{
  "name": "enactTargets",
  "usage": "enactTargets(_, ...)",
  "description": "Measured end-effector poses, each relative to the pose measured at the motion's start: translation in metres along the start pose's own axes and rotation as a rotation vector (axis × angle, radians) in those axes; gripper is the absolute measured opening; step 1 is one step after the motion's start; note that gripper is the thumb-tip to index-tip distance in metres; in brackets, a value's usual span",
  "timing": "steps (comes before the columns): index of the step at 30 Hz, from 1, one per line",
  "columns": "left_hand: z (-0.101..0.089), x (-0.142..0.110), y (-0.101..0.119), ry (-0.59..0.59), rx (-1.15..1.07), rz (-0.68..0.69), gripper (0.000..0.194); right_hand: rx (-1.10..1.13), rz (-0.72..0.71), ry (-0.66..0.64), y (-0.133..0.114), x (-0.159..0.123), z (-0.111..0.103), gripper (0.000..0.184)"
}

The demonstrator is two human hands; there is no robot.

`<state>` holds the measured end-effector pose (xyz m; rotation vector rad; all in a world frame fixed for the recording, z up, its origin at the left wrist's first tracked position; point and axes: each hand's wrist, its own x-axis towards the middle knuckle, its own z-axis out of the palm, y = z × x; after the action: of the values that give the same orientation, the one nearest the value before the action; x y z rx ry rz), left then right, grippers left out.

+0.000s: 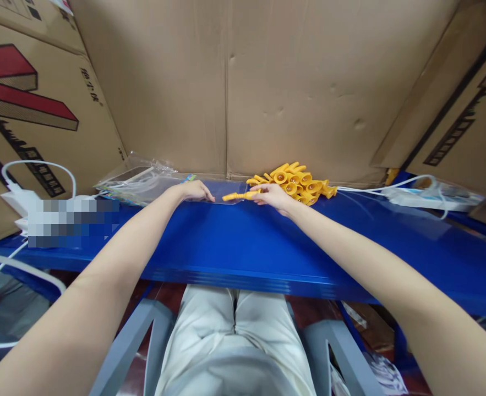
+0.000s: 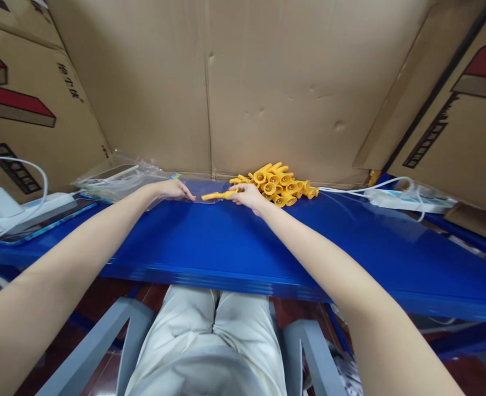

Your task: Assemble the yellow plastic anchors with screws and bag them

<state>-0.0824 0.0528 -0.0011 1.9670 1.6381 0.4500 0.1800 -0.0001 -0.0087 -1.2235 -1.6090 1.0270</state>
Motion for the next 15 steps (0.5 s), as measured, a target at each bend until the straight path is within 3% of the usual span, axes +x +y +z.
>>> enactTargets(4,0.001,-0.005,0.02,0.039,0.323,0.082,0.027,-0.327,-0.062,0.003,0.014,-0.005,-0.009,0.036)
enactTargets(9,0.024,-0.014,0.056,0.26,0.664,0.056,0.033,-0.767,-0.142,-0.071,0.008,-0.013,-0.018,0.033)
enactTargets(15,0.052,-0.015,0.083,0.289,0.788,-0.049,0.06,-1.136,-0.02,-0.15,-0.007,-0.022,-0.032,0.029)
